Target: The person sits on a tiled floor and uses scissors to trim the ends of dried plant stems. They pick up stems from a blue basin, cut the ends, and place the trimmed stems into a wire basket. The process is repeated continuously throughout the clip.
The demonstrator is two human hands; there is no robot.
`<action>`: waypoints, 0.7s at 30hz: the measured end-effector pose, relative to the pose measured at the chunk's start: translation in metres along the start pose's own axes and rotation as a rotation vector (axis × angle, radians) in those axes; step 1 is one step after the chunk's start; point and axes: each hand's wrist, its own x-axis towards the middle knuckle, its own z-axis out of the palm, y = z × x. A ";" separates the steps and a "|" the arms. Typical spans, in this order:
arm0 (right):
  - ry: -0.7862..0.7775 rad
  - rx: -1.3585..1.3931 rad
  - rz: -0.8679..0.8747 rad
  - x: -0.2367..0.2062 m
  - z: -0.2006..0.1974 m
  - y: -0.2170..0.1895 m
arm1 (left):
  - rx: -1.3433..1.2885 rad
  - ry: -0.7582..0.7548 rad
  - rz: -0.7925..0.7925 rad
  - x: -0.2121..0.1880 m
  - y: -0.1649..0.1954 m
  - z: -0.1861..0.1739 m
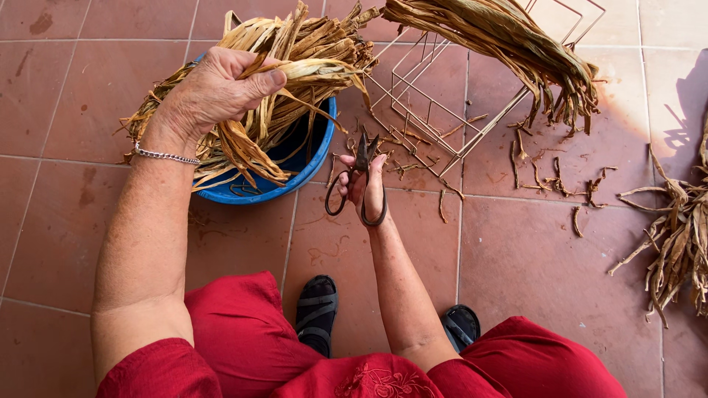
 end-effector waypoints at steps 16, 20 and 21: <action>0.164 0.026 -0.072 0.011 -0.026 -0.001 | -0.046 -0.114 -0.076 -0.004 -0.010 -0.021; 0.244 0.021 -0.035 0.012 -0.032 0.001 | -0.119 -0.030 -0.020 -0.007 -0.011 -0.034; 0.267 0.038 -0.007 0.012 -0.032 0.001 | -0.128 0.001 -0.017 -0.007 -0.012 -0.035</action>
